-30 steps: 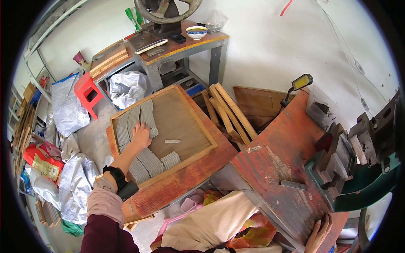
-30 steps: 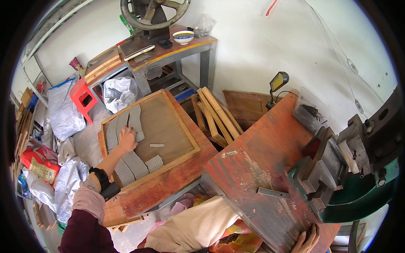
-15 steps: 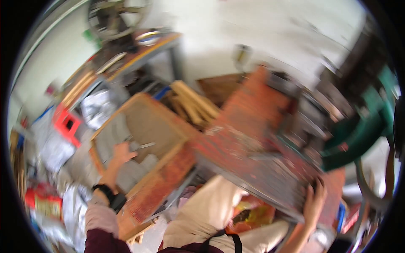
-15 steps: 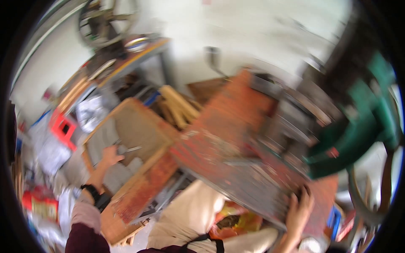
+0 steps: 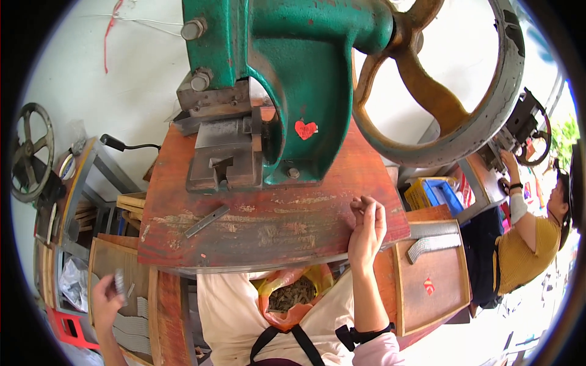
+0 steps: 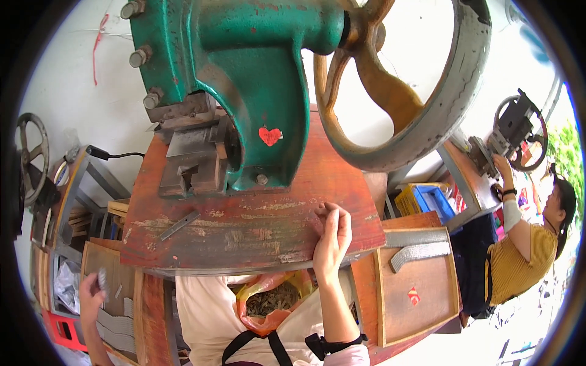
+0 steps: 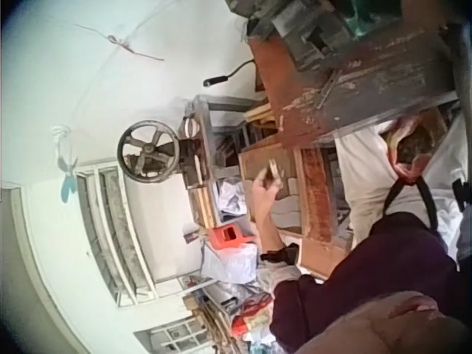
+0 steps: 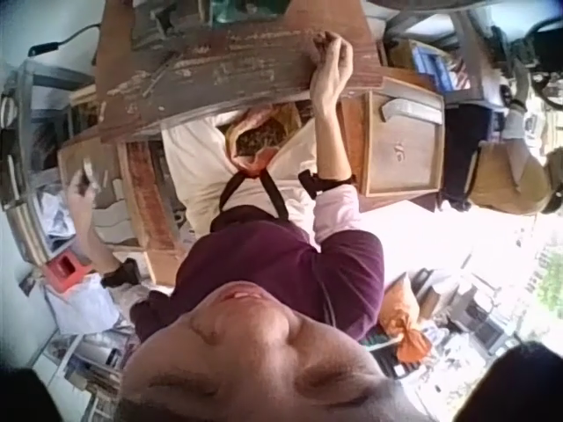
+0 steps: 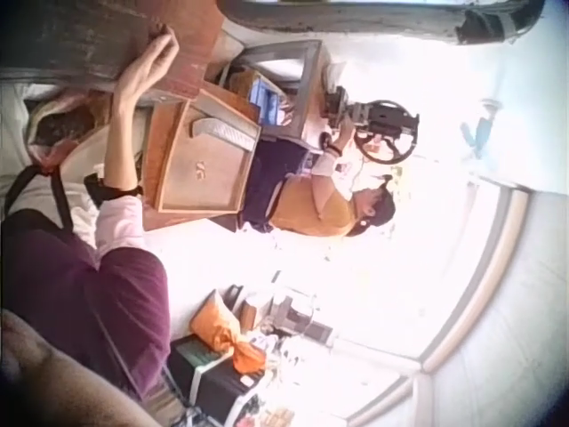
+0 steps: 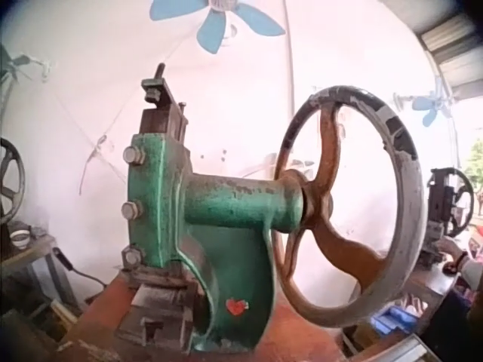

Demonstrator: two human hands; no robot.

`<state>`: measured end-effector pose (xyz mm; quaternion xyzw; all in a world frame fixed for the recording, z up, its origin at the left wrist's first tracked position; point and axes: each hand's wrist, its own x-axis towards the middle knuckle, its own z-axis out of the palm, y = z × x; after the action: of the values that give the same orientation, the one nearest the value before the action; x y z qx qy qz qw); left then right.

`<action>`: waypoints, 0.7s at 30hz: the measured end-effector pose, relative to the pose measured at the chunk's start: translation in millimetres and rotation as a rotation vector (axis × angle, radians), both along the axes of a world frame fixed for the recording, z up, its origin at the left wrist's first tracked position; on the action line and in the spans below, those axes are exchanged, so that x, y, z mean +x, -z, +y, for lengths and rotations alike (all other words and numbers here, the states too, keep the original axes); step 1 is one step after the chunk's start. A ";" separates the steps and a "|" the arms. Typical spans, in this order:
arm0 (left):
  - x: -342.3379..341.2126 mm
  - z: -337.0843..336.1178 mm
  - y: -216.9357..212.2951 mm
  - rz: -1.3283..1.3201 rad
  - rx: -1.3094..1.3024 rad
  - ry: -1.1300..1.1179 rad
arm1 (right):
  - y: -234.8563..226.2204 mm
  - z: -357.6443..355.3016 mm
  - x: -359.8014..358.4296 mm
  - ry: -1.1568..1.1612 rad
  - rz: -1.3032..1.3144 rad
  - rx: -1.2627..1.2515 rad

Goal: Manually operate a hand-wheel press machine to process small rectangular blocks, likely plastic or rubber incense sticks, and arrange them in a tray.

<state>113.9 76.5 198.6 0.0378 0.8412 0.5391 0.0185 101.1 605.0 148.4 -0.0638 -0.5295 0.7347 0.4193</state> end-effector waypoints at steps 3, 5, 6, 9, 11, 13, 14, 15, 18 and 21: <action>-44.7 121.2 -30.1 0.115 -0.179 0.475 | -1.9 7.2 14.7 -0.159 -0.203 0.066; -68.7 204.8 -35.9 0.322 -0.336 0.758 | -14.8 14.6 31.3 -0.346 -0.259 0.347; -74.4 244.8 -42.1 0.419 -0.435 0.866 | -22.3 14.3 34.1 -0.423 -0.296 0.532; -91.2 330.9 -22.9 0.696 -0.594 1.046 | -50.4 5.3 33.2 -0.423 -0.406 1.113; -99.2 377.8 -11.9 0.865 -0.712 1.126 | -50.6 17.7 29.3 -0.400 -0.410 1.162; -101.8 403.2 -6.8 0.952 -0.742 1.165 | -36.5 36.4 21.1 -0.371 -0.362 1.195; -101.2 408.5 -9.6 0.818 -0.798 1.189 | -33.0 45.6 19.6 -0.355 -0.374 1.191; -102.2 411.3 -11.6 0.678 -0.857 1.204 | -31.6 52.9 16.1 -0.424 -0.417 1.158; -94.0 405.3 2.2 0.701 -0.595 1.012 | -28.6 60.5 15.2 -0.451 -0.433 1.107; -87.4 395.8 2.5 0.504 -0.493 0.925 | -25.0 59.4 10.7 -0.352 -0.388 1.156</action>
<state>26.5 472.3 196.1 0.5232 0.8162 0.2376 0.0597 111.8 664.4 173.4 0.1291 -0.9097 0.3630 0.1551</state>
